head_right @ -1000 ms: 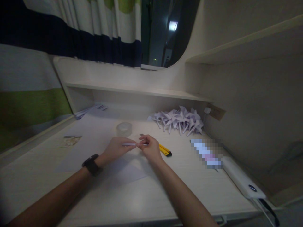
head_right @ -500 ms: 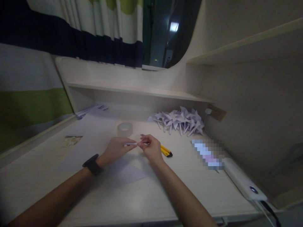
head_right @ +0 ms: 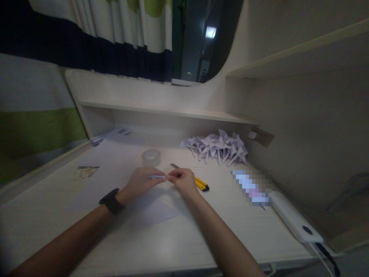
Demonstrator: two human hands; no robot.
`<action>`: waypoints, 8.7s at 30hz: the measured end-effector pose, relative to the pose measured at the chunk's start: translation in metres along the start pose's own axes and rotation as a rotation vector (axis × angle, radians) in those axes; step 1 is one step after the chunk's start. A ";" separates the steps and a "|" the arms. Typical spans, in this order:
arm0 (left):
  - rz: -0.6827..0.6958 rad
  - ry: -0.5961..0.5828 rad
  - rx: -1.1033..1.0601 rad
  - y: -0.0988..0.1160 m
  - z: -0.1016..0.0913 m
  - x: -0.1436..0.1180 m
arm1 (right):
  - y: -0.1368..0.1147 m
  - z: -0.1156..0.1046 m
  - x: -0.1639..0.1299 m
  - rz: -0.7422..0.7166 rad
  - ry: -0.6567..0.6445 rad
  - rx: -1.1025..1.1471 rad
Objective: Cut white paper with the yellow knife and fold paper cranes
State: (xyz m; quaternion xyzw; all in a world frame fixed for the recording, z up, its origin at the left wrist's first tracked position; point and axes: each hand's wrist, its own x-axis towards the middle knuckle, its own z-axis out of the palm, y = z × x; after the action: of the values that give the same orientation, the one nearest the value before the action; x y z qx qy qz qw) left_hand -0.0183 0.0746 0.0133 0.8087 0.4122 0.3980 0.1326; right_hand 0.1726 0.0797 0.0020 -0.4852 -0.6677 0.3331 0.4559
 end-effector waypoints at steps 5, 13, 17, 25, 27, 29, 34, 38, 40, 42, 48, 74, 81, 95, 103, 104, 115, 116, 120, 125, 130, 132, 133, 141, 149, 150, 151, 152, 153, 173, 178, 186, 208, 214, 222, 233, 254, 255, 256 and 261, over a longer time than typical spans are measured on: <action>-0.011 -0.013 0.016 0.001 0.001 0.001 | 0.003 0.000 0.001 0.017 -0.053 0.029; 0.016 -0.103 0.043 -0.004 0.000 0.001 | 0.008 0.002 0.002 0.003 -0.010 0.002; 0.002 -0.071 0.062 -0.004 0.000 0.001 | 0.009 0.002 0.002 -0.010 -0.045 0.010; 0.029 -0.098 0.121 -0.002 0.000 -0.001 | 0.009 0.003 0.001 -0.045 0.000 -0.075; 0.037 -0.095 0.114 -0.006 0.000 0.000 | 0.009 0.000 0.002 -0.046 -0.004 -0.076; -0.004 -0.056 0.094 -0.011 -0.001 0.002 | 0.009 -0.006 0.005 -0.039 -0.014 -0.090; -0.079 -0.085 0.095 -0.021 -0.010 0.007 | 0.008 -0.016 0.009 -0.032 0.047 -0.174; 0.092 -0.095 0.241 -0.018 -0.013 0.005 | 0.008 -0.008 0.005 -0.088 0.018 -0.207; 0.136 -0.124 0.250 -0.015 -0.011 0.004 | 0.006 -0.003 0.001 -0.118 0.023 -0.195; 0.107 -0.142 0.168 -0.012 -0.008 0.004 | 0.002 0.000 0.000 -0.120 0.067 -0.145; -0.084 -0.078 -0.327 0.000 -0.005 0.010 | -0.025 0.004 0.001 -0.176 0.193 0.179; -0.324 -0.019 -0.625 0.010 -0.003 0.009 | -0.048 0.010 0.035 -0.030 0.097 0.435; -0.411 -0.005 -0.625 0.024 -0.002 0.008 | -0.039 0.009 0.032 0.033 0.050 0.432; -0.474 -0.025 -0.804 0.023 -0.004 0.004 | -0.034 0.010 0.029 0.145 -0.037 0.460; -0.476 -0.056 -0.760 0.015 -0.001 0.005 | -0.030 0.007 0.031 0.143 -0.085 0.423; -0.468 -0.065 -0.751 0.014 -0.001 0.005 | -0.029 0.006 0.032 0.139 -0.102 0.408; -0.428 -0.140 -0.698 0.016 -0.003 0.006 | -0.034 0.001 0.031 0.075 -0.163 0.264; -0.427 -0.150 -0.691 0.017 -0.004 0.006 | -0.035 0.000 0.031 0.090 -0.156 0.263; -0.418 -0.177 -0.678 0.022 -0.007 0.006 | -0.033 -0.003 0.031 0.162 -0.211 0.325; -0.418 -0.191 -0.661 0.026 -0.010 0.005 | -0.028 0.000 0.031 0.139 -0.199 0.373; -0.407 -0.212 -0.664 0.023 -0.009 0.005 | -0.029 0.003 0.031 0.145 -0.136 0.357; -0.389 -0.218 -0.661 0.021 -0.008 0.006 | -0.029 0.001 0.031 0.149 -0.182 0.352; -0.377 -0.222 -0.655 0.020 -0.008 0.006 | -0.029 0.000 0.031 0.147 -0.210 0.349; -0.395 -0.185 -0.590 0.016 -0.003 0.007 | -0.024 0.004 0.032 0.049 -0.136 0.257; -0.439 -0.218 -0.593 0.015 -0.003 0.004 | -0.020 0.002 0.033 0.063 -0.239 0.283; -0.454 -0.222 -0.614 0.015 -0.003 0.004 | -0.020 0.002 0.032 0.073 -0.250 0.297; -0.469 -0.223 -0.640 0.014 -0.002 0.004 | -0.020 0.002 0.032 0.081 -0.256 0.310; -0.485 -0.221 -0.668 0.013 -0.002 0.003 | -0.020 0.003 0.032 0.084 -0.263 0.320; -0.501 -0.217 -0.691 0.012 -0.002 0.003 | -0.020 0.003 0.032 0.079 -0.268 0.325; -0.514 -0.246 -0.760 0.018 -0.008 0.003 | -0.013 0.006 0.032 0.042 -0.310 0.388; -0.519 -0.220 -0.713 0.015 -0.005 0.003 | -0.020 0.011 0.030 0.072 -0.198 0.313; -0.451 -0.185 -0.679 0.024 -0.014 0.005 | -0.029 0.013 0.025 -0.060 -0.178 0.304; -0.373 -0.322 -0.569 0.019 -0.018 0.008 | -0.002 0.004 0.039 -0.187 -0.269 0.086; -0.373 -0.354 -0.550 0.015 -0.016 0.008 | -0.004 0.004 0.034 -0.233 -0.268 0.053; -0.366 -0.369 -0.551 0.013 -0.015 0.007 | -0.002 0.004 0.036 -0.199 -0.236 0.095; -0.391 -0.334 -0.553 0.020 -0.020 0.006 | -0.007 0.005 0.033 -0.200 -0.321 0.123; -0.423 -0.259 -0.588 0.022 -0.025 0.008 | -0.018 0.011 0.025 -0.128 -0.296 0.216; -0.424 -0.260 -0.596 0.022 -0.025 0.008 | -0.017 0.012 0.025 -0.123 -0.306 0.231; -0.426 -0.262 -0.600 0.022 -0.025 0.008 | -0.015 0.012 0.025 -0.119 -0.314 0.242; -0.403 -0.302 -0.598 0.017 -0.022 0.007 | -0.009 0.013 0.027 -0.106 -0.332 0.248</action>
State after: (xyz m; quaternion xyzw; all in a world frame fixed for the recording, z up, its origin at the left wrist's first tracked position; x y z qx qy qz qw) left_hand -0.0234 0.0668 0.0405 0.6869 0.4045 0.3430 0.4970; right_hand 0.1538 0.1027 0.0129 -0.3283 -0.7122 0.4635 0.4126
